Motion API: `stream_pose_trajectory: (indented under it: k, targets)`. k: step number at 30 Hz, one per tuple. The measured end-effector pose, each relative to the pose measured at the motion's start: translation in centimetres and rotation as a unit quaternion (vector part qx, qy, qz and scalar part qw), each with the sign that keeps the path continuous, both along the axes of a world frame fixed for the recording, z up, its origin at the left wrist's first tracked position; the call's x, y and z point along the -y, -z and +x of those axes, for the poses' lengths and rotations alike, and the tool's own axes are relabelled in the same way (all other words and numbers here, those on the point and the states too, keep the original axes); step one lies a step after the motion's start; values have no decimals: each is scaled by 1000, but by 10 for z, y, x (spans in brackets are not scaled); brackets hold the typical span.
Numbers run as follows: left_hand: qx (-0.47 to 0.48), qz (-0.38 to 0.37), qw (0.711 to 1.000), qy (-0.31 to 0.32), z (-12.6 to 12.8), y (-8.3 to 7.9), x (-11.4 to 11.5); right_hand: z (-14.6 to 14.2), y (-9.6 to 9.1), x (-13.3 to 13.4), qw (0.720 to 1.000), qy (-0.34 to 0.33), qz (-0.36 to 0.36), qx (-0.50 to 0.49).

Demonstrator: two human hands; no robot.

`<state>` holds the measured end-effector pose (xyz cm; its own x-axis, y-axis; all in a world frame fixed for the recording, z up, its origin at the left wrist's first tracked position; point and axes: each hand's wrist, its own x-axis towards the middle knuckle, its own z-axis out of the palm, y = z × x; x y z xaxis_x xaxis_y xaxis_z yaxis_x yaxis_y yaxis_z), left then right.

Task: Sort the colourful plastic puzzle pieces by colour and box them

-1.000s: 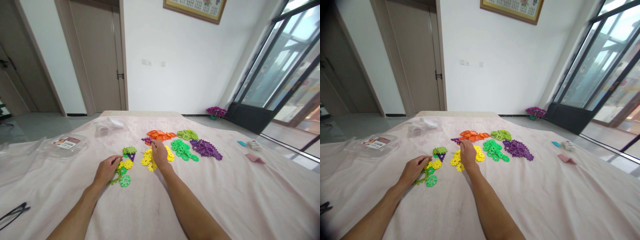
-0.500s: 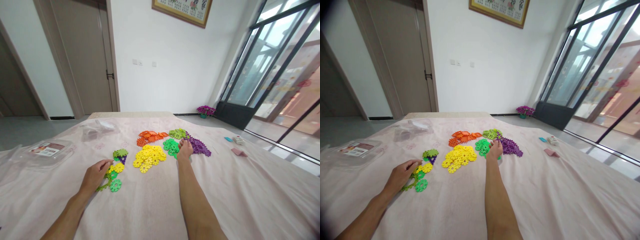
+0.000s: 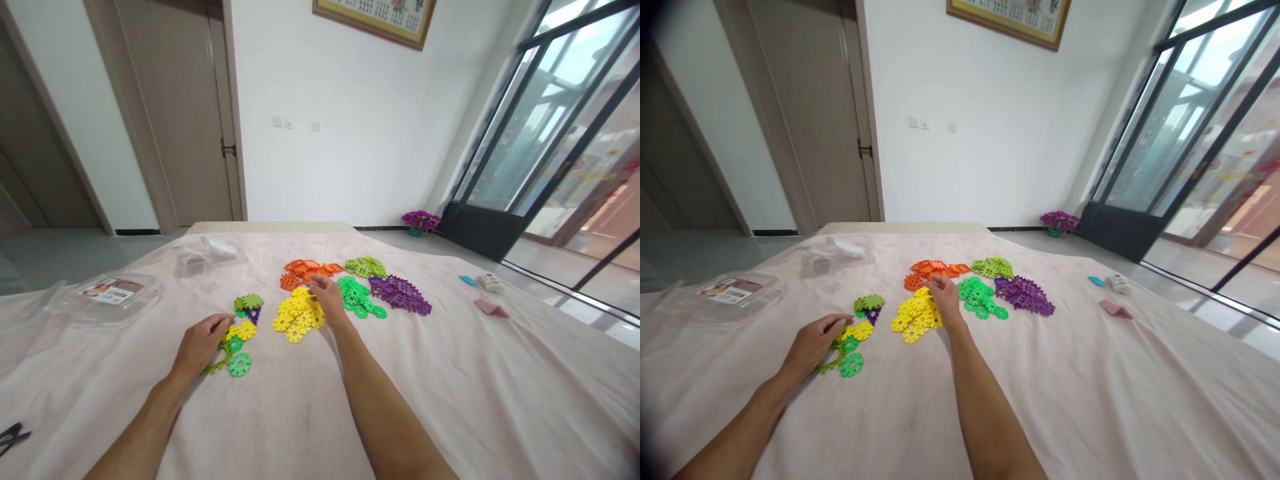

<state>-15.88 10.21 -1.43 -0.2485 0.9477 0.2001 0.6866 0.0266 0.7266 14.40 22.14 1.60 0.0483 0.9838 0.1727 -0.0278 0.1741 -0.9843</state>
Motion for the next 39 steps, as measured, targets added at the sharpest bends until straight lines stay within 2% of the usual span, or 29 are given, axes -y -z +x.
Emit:
stream_pose_trajectory:
  k: [1,3,5,8,10,12,17,20,26,30,35,39]
  targets:
    - [-1,3,1000,-1,1,-1,0,-13,2,7,997,-46,20,67]
    - [0,7,1000,-2,2,-4,1,-36,5,23,972,-120,64,193]
    - [1,12,1000,-3,3,-6,2,-53,3,39,930,-155,119,312]
    - [1,16,1000,-5,3,-6,2,-68,-5,63,855,-162,206,448]
    - [5,14,1000,-4,2,-5,2,-74,-10,74,815,-175,255,490]
    - [13,8,1000,-2,3,-5,2,-80,-11,82,788,-193,285,511]
    - [4,11,1000,-1,4,-8,3,-91,-2,86,741,-223,329,540]
    - [2,14,1000,-4,5,-10,3,-96,2,85,723,-231,352,548]
    - [14,13,1000,-11,5,-10,4,-95,-3,83,729,-230,343,545]
    - [46,16,999,-14,5,-9,4,-93,-4,83,756,-220,321,526]
    - [99,22,994,-27,4,-7,3,-87,3,77,820,-204,253,471]
    - [95,27,993,-59,3,-7,4,-76,5,60,886,-117,205,399]
